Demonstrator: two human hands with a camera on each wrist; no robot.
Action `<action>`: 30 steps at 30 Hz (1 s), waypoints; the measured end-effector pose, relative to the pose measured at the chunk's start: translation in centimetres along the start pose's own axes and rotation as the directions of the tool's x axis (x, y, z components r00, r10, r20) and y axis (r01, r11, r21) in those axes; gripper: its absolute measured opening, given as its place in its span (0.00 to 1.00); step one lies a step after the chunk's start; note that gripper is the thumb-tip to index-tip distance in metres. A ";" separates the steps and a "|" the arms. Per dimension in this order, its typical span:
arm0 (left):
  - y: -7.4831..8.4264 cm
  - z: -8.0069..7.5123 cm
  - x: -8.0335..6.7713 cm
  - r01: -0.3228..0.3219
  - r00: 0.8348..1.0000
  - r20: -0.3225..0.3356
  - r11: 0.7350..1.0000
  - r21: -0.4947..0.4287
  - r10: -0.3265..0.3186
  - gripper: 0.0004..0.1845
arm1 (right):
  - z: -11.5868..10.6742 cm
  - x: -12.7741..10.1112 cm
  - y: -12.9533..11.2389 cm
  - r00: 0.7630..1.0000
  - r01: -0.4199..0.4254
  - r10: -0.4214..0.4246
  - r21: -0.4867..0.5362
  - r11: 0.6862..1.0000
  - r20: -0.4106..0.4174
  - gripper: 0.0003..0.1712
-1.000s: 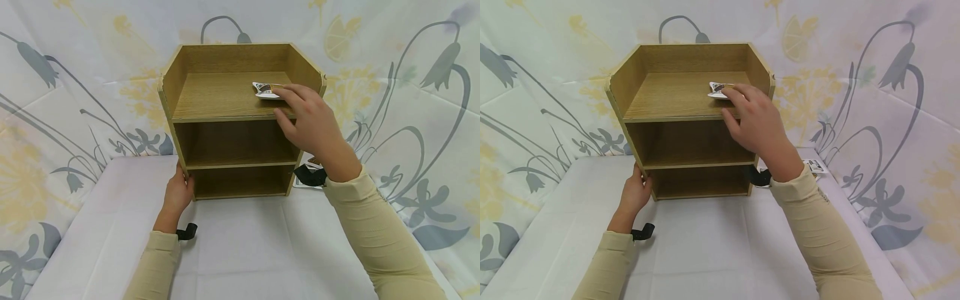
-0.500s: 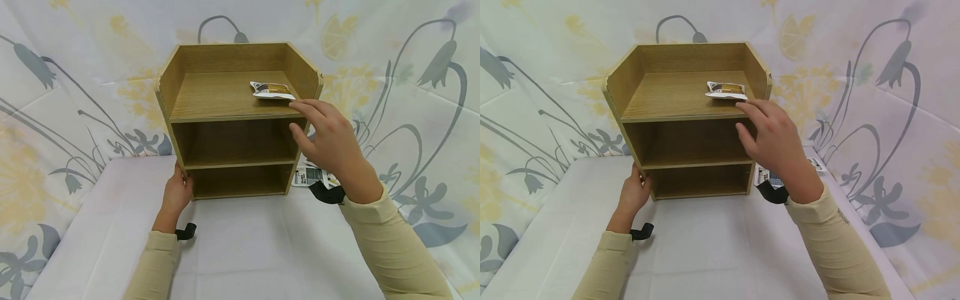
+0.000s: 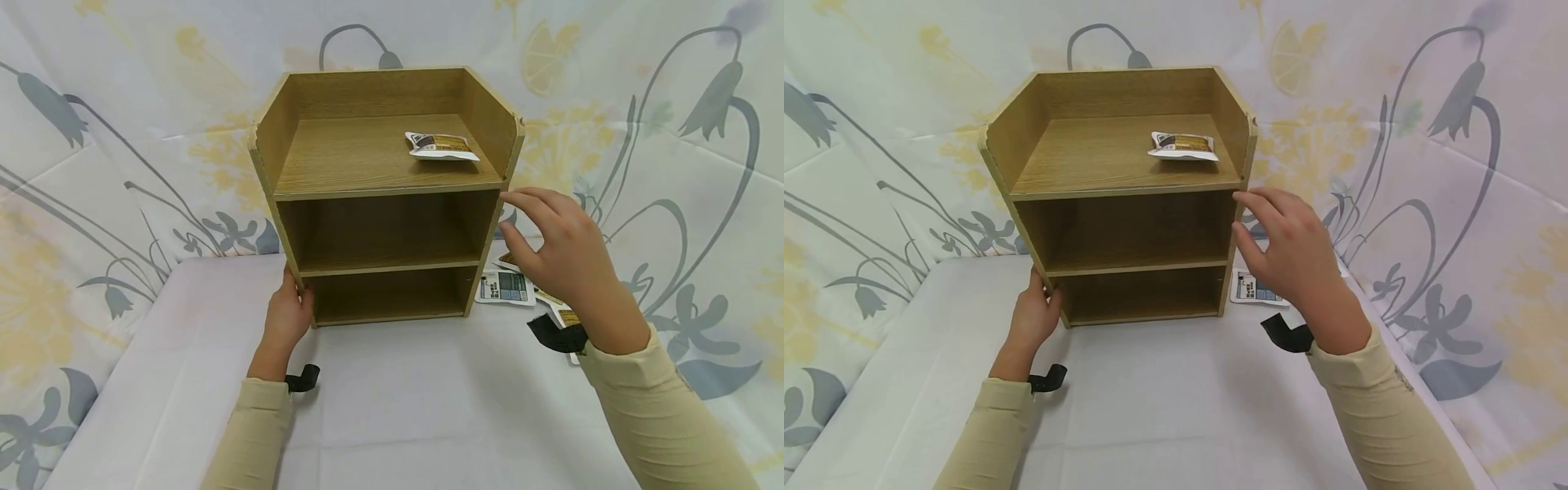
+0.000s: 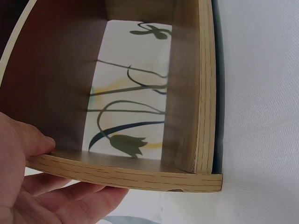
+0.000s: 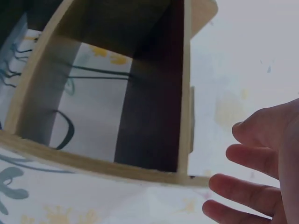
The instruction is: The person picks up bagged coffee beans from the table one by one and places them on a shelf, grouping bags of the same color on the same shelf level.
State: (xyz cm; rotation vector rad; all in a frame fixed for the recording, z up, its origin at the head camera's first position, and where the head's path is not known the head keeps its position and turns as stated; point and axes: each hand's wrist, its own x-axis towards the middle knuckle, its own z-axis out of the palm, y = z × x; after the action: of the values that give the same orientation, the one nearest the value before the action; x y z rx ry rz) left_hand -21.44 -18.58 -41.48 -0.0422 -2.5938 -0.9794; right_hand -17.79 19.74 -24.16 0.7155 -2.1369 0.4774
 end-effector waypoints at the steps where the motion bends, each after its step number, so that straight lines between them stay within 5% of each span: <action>1: 0.0 0.0 0.0 0.003 1.000 0.000 1.000 -0.003 -0.003 0.31 | 0.0 -0.3 0.2 1.000 -0.008 0.008 0.000 1.000 0.007 0.20; 17: -0.4 0.1 -0.2 0.025 1.000 0.007 1.000 -0.008 -0.025 0.32 | 0.7 -4.4 2.8 0.979 -0.164 0.172 -0.075 0.984 0.113 0.20; 23: -0.3 0.1 -0.2 0.011 1.000 -0.002 1.000 -0.002 -0.011 0.31 | 0.8 -6.1 3.7 0.955 -0.213 0.232 -0.118 0.970 0.185 0.21; 30: -0.1 0.1 0.0 0.017 1.000 0.009 1.000 -0.009 -0.017 0.31 | 0.8 -7.9 4.7 0.900 -0.289 0.320 -0.144 0.946 0.295 0.23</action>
State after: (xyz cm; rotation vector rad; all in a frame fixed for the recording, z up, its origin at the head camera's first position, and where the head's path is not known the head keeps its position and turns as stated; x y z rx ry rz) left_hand -21.43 -18.59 -41.57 -0.0274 -2.6020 -0.9992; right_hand -17.19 25.48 -31.30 0.4211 -2.5751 0.4408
